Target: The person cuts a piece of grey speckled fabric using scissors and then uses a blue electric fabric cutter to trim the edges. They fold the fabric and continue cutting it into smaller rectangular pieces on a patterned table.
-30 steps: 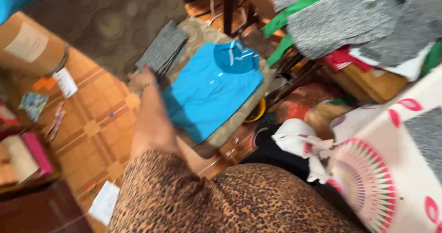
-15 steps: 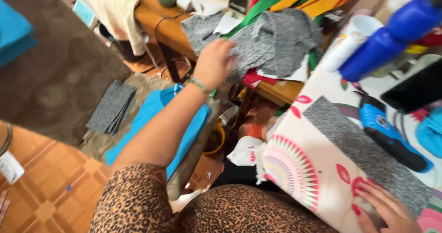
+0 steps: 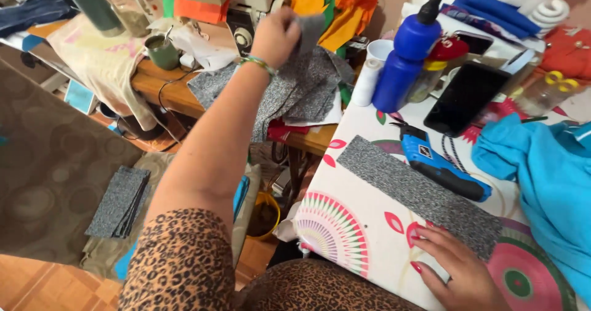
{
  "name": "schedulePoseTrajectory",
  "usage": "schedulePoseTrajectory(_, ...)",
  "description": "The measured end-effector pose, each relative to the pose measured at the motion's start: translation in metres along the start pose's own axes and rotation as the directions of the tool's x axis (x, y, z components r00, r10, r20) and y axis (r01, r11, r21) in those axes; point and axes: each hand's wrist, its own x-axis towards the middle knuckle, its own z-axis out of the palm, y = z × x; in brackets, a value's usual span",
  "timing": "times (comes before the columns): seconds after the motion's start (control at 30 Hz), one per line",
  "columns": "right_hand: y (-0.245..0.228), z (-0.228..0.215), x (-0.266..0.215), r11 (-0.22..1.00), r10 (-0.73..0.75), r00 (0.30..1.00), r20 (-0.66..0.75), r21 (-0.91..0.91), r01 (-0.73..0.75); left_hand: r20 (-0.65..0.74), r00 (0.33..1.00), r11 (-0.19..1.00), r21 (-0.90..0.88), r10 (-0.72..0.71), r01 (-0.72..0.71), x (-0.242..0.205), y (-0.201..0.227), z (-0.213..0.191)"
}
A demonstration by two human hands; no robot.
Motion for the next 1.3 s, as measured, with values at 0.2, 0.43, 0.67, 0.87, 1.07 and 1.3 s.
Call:
schedulePoseTrajectory(0.2, -0.008, -0.021, 0.001, 0.952, 0.279, 0.954, 0.107, 0.097, -0.289, -0.004, 1.000, 0.928, -0.373, -0.006, 0.004, -0.029, 0.099, -0.051)
schedulePoseTrajectory(0.43, -0.069, -0.062, 0.034, 0.899, 0.308, 0.941, -0.139, 0.366, -0.240, 0.086, 0.806, 0.810, -0.109, 0.585, -0.576, -0.100, 0.190, -0.039)
schedulePoseTrajectory(0.67, -0.028, 0.027, 0.039, 0.722, 0.241, 0.970, -0.016, 0.672, -0.168, 0.314, 0.727, 0.772, -0.438, 0.611, -0.460, -0.184, 0.268, 0.010)
schedulePoseTrajectory(0.87, -0.112, -0.026, 0.034, 0.411, 0.301, 0.913, -0.274, 0.902, 0.136, 0.796, 0.305, 0.851, -0.503, 0.523, -0.148, -0.219, 0.267, -0.001)
schedulePoseTrajectory(1.07, -0.115, -0.072, 0.004, 0.459, 0.242, 0.874, -0.423, 0.843, 0.281, 0.762, -0.150, 0.776, -0.611, 0.630, 0.156, -0.244, 0.142, 0.048)
schedulePoseTrajectory(1.3, -0.089, -0.078, -0.037, 0.151, 0.556, 0.789, -0.261, 0.965, 0.213, 0.849, 0.137, 0.715, -0.507, 0.510, 0.480, -0.293, 0.123, 0.011)
